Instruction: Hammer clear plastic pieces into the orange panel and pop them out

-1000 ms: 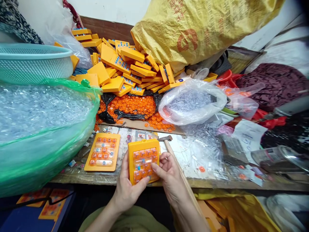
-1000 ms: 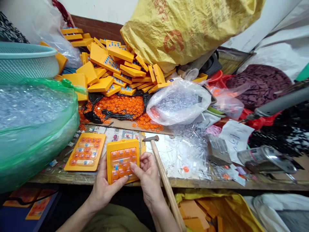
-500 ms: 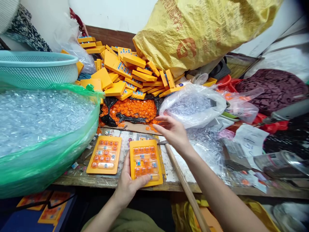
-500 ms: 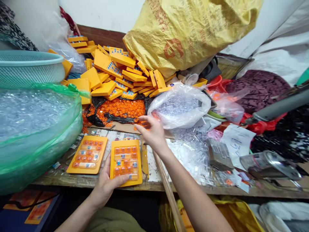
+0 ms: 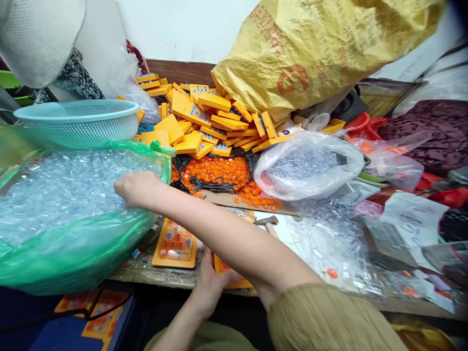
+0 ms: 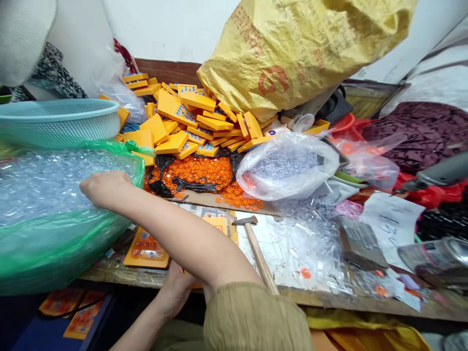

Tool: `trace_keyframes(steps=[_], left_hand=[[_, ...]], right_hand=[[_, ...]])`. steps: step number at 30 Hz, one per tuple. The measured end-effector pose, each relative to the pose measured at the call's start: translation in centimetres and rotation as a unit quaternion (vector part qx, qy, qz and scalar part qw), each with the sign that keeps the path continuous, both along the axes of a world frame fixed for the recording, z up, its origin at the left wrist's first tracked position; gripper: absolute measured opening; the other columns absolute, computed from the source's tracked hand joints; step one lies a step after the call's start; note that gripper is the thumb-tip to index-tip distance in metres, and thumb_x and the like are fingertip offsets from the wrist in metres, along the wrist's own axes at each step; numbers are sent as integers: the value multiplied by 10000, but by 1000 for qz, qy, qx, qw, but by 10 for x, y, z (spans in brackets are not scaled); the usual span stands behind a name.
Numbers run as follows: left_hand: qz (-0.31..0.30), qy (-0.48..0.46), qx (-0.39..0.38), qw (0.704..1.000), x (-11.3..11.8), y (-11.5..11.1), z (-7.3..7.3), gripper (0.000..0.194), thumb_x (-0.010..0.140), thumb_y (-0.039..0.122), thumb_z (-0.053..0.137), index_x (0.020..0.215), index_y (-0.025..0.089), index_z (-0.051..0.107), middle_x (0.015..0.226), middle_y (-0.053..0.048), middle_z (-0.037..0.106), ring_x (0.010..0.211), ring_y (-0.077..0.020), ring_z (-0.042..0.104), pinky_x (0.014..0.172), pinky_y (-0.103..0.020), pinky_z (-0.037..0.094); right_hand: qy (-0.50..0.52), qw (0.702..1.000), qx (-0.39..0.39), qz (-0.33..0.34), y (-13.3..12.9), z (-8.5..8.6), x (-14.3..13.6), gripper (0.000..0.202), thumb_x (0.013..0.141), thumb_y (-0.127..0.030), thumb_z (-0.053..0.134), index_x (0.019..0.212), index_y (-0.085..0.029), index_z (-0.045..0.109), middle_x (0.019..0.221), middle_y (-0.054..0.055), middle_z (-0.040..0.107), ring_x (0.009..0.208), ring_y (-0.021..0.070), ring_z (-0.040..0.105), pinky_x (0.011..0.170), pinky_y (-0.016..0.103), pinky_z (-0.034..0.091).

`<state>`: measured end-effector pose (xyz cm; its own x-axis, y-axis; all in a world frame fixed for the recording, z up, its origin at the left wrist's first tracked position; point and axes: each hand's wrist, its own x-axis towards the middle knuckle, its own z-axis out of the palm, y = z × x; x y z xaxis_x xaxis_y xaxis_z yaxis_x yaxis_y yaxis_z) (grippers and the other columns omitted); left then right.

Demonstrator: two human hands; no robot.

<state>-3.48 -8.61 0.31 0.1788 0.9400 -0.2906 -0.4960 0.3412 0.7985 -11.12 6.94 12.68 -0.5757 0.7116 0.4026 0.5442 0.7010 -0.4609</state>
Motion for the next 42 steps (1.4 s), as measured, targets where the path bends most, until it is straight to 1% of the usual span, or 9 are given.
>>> trace_keyframes(steps=[4, 9, 14, 17, 22, 31, 37, 40, 42], left_hand=[[-2, 3, 17, 1000, -1, 1, -1, 742, 524, 195, 832, 1199, 186, 525, 1161, -108, 659, 1203, -346, 524, 1036, -470, 390], [-13, 4, 5, 1000, -3, 0, 4, 651, 546, 216, 814, 1133, 186, 535, 1088, -86, 677, 1070, -328, 604, 947, -458, 461], [-30, -55, -26, 998, -2, -1, 7, 846, 556, 219, 811, 1303, 200, 414, 1093, -94, 687, 1024, -316, 643, 938, -479, 475], [-24, -72, -33, 997, -1, -3, 8, 950, 567, 241, 820, 1383, 207, 334, 1134, -113, 676, 1034, -319, 647, 959, -496, 465], [-20, -93, -16, 995, 0, -5, 7, 994, 619, 322, 812, 1444, 251, 263, 1274, -112, 612, 1161, -321, 583, 999, -477, 452], [-11, -105, -42, 994, -2, -4, -7, 744, 813, 566, 589, 1445, 285, 314, 1411, -78, 507, 1300, -284, 463, 1054, -398, 424], [-2, -81, -17, 997, -1, -8, -17, 731, 864, 514, 549, 1476, 268, 233, 1466, -94, 433, 1342, -271, 407, 1087, -396, 388], [6, -79, -10, 997, 1, -9, -20, 680, 899, 479, 512, 1477, 268, 223, 1471, -92, 426, 1337, -256, 416, 1103, -391, 367], [14, -69, -10, 997, 2, -8, -21, 660, 908, 462, 507, 1474, 268, 229, 1479, -88, 415, 1338, -250, 415, 1106, -383, 363]], right_hand=[[-13, 999, 22, 22, -1, -9, -1, 179, 678, -71, 691, 552, -168, 609, 495, -181, 615, 748, 39, 690, 626, 113, 437], [-37, 996, 64, 42, -7, 15, 16, 366, 893, -322, 433, 689, -130, 669, 754, -113, 714, 871, 28, 662, 591, 183, 335], [116, 992, 31, -29, -33, 33, 81, 309, 766, -298, 713, 1065, -220, 694, 877, -59, 715, 893, 72, 653, 721, 178, 422], [172, 983, -27, -56, -56, 13, 141, 225, 876, -252, 585, 1048, -179, 712, 800, -1, 683, 720, 102, 635, 670, 229, 493], [290, 895, -296, -166, -112, -45, 211, 293, 834, -321, 614, 1106, -228, 666, 732, -11, 658, 654, 138, 633, 600, 269, 510], [176, 965, -60, -186, -161, -83, 202, 111, 824, -170, 651, 854, -250, 722, 784, 17, 735, 732, 186, 617, 670, 329, 499], [143, 965, 30, -219, -162, -101, 193, 134, 836, -132, 619, 885, -233, 691, 827, 40, 638, 773, 186, 549, 689, 337, 466], [126, 943, 64, -301, -163, -113, 190, 98, 805, -220, 657, 899, -246, 651, 1000, 65, 521, 940, 242, 511, 801, 439, 439], [160, 916, 19, -367, -163, -119, 190, 320, 743, -346, 719, 1001, -239, 561, 1134, 93, 449, 1100, 303, 458, 888, 525, 409]])
